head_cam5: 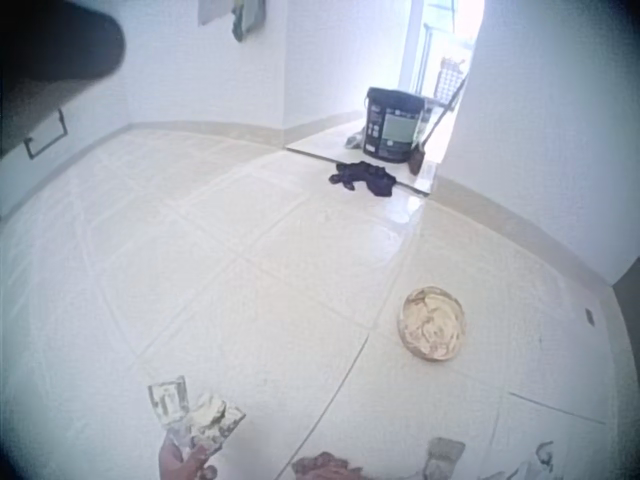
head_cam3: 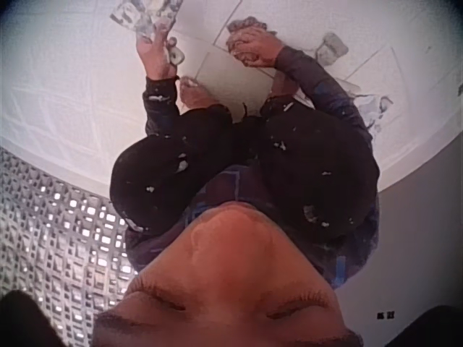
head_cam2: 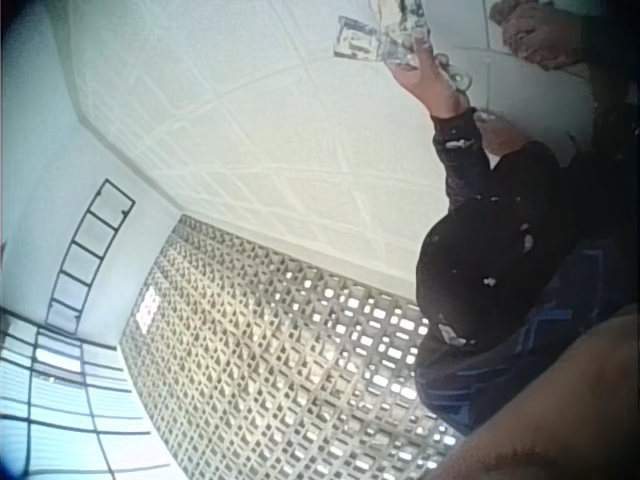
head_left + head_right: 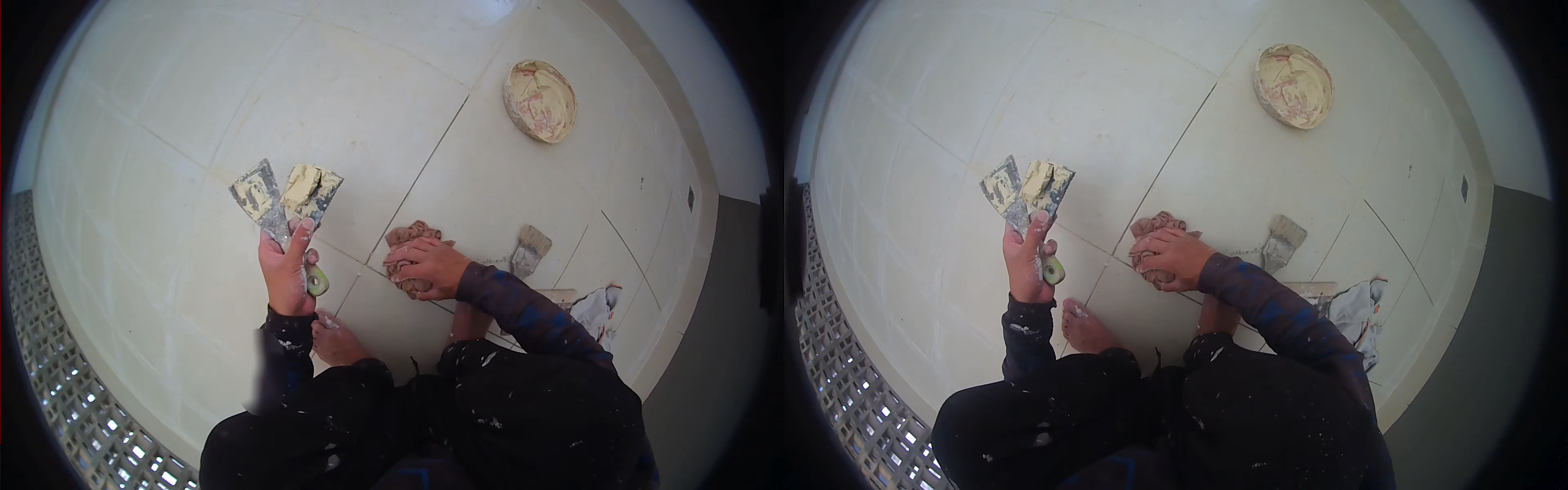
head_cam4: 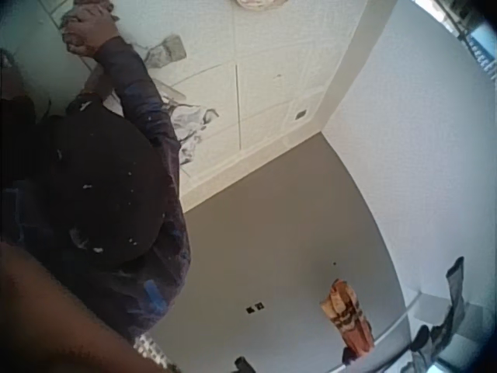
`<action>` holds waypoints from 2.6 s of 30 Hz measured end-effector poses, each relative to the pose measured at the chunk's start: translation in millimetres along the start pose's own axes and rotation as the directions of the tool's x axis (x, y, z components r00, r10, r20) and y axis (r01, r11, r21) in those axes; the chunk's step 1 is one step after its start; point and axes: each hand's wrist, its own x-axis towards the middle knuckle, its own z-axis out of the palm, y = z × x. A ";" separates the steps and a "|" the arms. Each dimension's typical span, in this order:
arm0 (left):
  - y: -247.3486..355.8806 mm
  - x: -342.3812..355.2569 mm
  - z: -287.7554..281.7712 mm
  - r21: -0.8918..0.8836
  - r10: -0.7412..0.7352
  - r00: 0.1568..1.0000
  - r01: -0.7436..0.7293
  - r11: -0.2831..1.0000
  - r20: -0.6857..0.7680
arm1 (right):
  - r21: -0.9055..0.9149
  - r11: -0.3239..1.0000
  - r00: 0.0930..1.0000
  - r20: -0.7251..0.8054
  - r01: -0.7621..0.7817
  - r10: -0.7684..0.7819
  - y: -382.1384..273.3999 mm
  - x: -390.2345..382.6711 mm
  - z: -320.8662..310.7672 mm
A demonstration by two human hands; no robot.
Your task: The person applies grout into the gaps between floor tiles using a putty knife and cleans the surface with a sponge.
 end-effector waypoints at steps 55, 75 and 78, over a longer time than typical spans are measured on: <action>-116.4 49.2 -103.3 0.248 0.235 0.876 -0.138 0.959 -0.421 | 0.810 0.564 0.679 -0.505 0.160 0.533 182.3 54.3 -297.1; -56.0 -29.9 55.0 0.200 -0.123 0.957 0.070 0.977 0.262 | 0.990 0.105 0.757 -0.138 0.093 0.639 -37.8 15.6 -35.9; -55.4 -32.9 54.7 0.239 -0.103 0.969 0.047 0.970 0.225 | 0.966 0.175 0.606 -0.255 0.190 0.754 -21.1 7.6 -51.2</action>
